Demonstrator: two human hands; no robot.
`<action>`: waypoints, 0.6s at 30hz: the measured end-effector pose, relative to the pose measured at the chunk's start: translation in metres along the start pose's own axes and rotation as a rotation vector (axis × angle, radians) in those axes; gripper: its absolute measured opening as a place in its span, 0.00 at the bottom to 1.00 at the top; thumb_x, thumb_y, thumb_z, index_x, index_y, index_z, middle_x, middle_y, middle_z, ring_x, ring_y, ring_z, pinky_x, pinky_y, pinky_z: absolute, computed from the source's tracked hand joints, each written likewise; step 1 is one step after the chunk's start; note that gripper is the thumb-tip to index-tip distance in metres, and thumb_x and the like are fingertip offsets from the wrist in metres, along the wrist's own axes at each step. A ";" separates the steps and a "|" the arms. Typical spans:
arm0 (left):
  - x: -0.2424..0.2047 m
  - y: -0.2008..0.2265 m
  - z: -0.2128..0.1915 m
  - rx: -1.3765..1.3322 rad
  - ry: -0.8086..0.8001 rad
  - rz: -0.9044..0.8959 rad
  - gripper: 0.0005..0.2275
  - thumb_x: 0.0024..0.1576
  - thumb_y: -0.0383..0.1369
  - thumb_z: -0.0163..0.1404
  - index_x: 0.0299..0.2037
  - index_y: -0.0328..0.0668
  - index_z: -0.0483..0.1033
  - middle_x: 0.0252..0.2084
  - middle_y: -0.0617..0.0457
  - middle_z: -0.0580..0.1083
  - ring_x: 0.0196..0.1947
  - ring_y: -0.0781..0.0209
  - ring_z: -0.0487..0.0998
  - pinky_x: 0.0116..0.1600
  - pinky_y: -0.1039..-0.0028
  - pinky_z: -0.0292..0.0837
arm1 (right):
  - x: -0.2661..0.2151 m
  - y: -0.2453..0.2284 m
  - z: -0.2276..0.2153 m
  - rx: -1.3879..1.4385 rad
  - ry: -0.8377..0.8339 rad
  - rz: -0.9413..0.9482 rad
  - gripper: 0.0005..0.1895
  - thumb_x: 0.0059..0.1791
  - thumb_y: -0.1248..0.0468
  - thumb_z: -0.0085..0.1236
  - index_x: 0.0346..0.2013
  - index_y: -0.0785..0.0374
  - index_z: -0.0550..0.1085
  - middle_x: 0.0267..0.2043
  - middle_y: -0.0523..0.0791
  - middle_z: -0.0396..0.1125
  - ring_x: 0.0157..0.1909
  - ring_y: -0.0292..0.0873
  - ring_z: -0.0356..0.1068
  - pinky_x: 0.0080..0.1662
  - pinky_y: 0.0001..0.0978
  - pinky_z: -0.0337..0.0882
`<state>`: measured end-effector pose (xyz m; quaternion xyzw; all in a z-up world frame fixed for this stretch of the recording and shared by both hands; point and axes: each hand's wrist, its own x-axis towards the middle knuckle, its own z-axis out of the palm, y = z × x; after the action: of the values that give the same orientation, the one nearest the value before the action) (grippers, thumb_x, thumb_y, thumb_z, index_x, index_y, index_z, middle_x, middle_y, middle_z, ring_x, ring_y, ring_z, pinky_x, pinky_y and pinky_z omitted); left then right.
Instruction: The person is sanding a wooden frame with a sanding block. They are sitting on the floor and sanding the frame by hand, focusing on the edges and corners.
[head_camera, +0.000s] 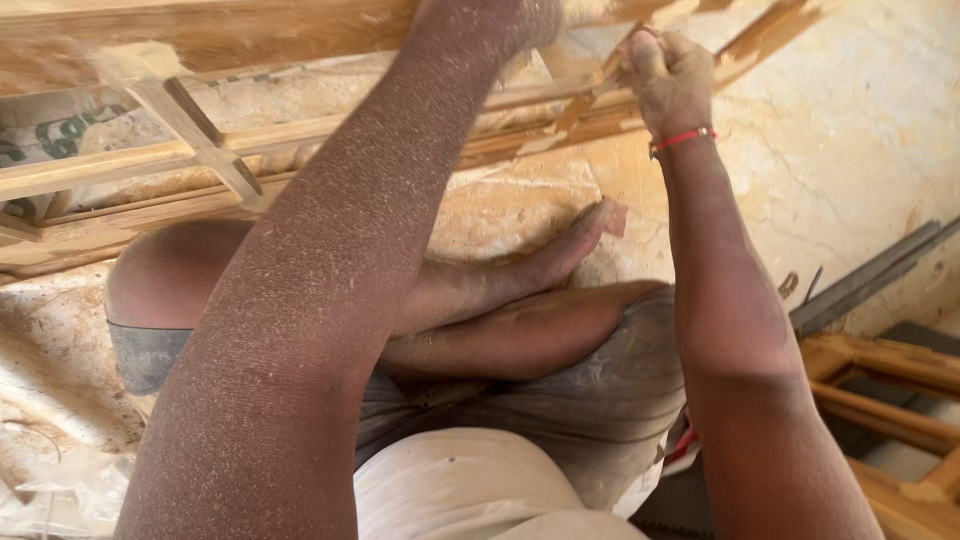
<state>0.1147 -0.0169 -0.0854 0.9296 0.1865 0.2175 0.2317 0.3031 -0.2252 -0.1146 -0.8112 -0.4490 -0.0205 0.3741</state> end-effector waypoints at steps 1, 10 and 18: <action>-0.004 0.002 0.002 0.003 -0.015 0.006 0.15 0.56 0.40 0.60 0.45 0.39 0.80 0.33 0.43 0.80 0.31 0.57 0.82 0.36 0.65 0.80 | -0.010 -0.001 0.000 0.011 -0.033 -0.044 0.12 0.59 0.64 0.58 0.33 0.66 0.78 0.28 0.42 0.73 0.28 0.32 0.68 0.31 0.30 0.67; 0.016 0.008 -0.018 -0.102 -0.022 -0.014 0.15 0.54 0.40 0.61 0.45 0.38 0.79 0.33 0.43 0.79 0.32 0.57 0.82 0.36 0.65 0.80 | -0.001 -0.022 0.000 -0.376 0.176 -0.147 0.13 0.58 0.62 0.62 0.31 0.65 0.79 0.28 0.49 0.75 0.27 0.40 0.73 0.33 0.34 0.70; 0.014 0.004 -0.026 0.044 0.031 0.021 0.16 0.53 0.40 0.62 0.46 0.38 0.79 0.33 0.42 0.79 0.32 0.56 0.82 0.37 0.64 0.80 | 0.010 -0.055 -0.011 -0.522 0.253 -0.330 0.12 0.58 0.63 0.63 0.31 0.63 0.77 0.25 0.47 0.73 0.28 0.44 0.74 0.32 0.36 0.70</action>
<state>0.1141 -0.0048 -0.0584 0.9330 0.1851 0.2302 0.2058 0.2712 -0.2069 -0.0706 -0.7868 -0.5041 -0.2957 0.1983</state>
